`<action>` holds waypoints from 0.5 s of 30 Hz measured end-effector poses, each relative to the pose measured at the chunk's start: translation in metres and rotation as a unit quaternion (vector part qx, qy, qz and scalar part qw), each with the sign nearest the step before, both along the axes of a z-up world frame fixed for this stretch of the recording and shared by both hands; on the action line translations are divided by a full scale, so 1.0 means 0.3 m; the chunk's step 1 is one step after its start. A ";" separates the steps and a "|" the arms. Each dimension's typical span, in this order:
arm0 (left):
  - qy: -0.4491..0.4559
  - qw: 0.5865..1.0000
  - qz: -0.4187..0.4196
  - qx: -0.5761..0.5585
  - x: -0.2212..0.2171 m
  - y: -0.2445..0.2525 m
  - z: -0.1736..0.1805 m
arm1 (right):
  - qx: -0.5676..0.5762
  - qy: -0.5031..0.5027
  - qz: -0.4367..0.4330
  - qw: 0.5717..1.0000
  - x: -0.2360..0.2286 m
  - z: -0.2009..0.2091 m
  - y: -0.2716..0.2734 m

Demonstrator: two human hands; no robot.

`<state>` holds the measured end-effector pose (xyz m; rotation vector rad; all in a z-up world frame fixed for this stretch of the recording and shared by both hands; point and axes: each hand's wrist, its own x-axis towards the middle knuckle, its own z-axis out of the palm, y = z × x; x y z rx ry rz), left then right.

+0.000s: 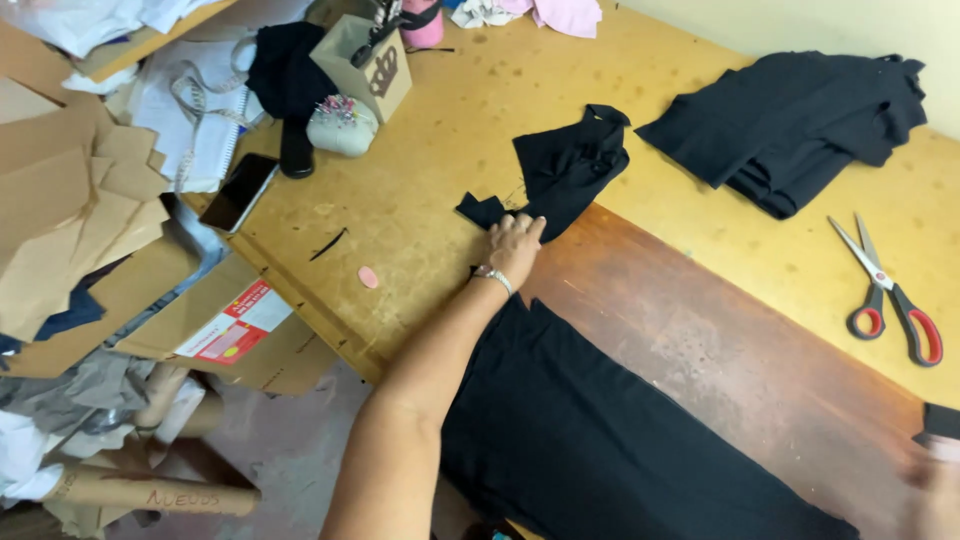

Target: The person uses a yellow electric fabric cutter to cut a piece of black fabric laid out on a wooden table. They follow chalk lines drawn on the material, removing excess fabric strips and occasionally adjusting the fabric's position. The person also folds the cut fabric pieces at the end of the process.

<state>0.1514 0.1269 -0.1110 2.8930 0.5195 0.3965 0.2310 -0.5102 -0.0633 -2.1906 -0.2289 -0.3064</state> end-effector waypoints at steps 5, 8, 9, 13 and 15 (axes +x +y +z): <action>-0.006 0.982 0.072 -0.174 0.029 -0.018 0.180 | -0.255 -0.094 0.007 0.962 -0.334 0.378 0.331; -0.115 0.952 -0.048 -0.279 -0.101 -0.199 0.501 | -0.309 0.011 -0.015 0.951 -0.083 0.260 0.196; -0.100 0.924 -0.167 -0.328 -0.197 -0.298 0.632 | -0.335 -0.018 -0.009 0.942 -0.009 0.188 0.129; -0.061 0.800 -0.469 -0.369 -0.554 -0.513 0.824 | -0.195 -0.021 -0.041 0.980 0.253 -0.313 -0.321; -0.029 0.806 -0.433 -0.403 -0.641 -0.468 0.794 | -0.148 0.013 -0.024 0.989 0.256 -0.312 -0.302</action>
